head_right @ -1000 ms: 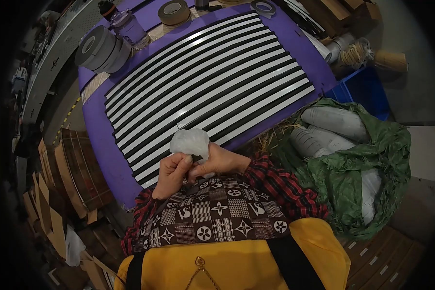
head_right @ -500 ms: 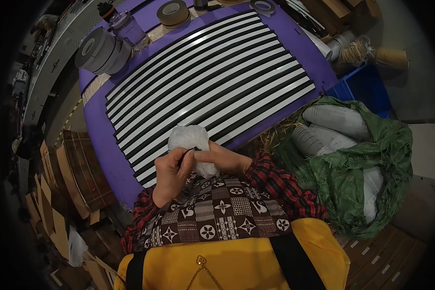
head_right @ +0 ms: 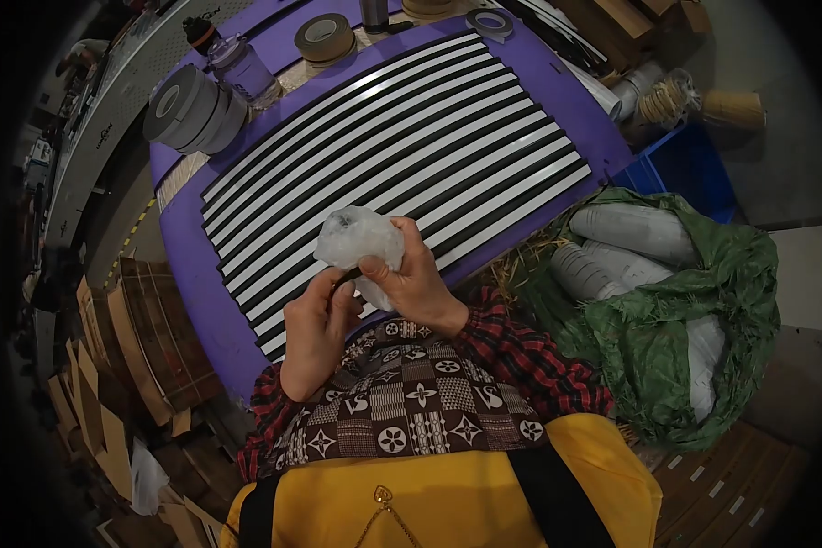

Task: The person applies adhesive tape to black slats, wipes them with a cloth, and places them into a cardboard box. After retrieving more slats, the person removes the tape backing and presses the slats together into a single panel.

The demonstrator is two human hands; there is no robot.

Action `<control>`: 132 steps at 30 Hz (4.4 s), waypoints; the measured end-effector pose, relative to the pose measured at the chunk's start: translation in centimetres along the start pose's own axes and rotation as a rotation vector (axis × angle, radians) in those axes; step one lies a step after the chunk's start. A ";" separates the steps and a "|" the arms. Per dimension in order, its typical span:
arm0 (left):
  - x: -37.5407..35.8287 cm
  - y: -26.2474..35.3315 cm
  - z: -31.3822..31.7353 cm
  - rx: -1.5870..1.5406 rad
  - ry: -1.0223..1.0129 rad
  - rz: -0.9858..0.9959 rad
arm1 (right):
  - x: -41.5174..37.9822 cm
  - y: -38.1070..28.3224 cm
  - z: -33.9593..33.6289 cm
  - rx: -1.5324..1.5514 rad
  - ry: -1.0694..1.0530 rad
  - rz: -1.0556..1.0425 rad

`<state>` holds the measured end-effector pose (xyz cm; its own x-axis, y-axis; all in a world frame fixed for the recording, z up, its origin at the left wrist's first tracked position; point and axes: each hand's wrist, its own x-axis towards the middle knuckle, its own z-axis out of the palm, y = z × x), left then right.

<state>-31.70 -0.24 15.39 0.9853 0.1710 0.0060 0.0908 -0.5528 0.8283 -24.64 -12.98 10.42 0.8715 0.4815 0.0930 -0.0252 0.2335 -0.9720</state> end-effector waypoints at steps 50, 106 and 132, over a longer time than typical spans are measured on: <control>2.5 -1.6 -1.4 -0.813 -0.758 -0.044 | -4.6 -2.0 -0.5 0.940 -0.279 0.618; 1.7 -3.2 1.6 -0.258 -0.037 0.370 | -4.4 1.5 0.4 0.309 0.144 0.156; 3.8 -6.7 6.4 -1.133 -0.807 -0.354 | -3.9 2.0 -4.6 0.106 -0.366 0.372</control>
<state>-27.59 -1.16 6.29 0.7819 -0.5534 -0.2868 0.5600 0.4216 0.7132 -25.85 -18.30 7.14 0.5663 0.8072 -0.1664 -0.3662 0.0657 -0.9282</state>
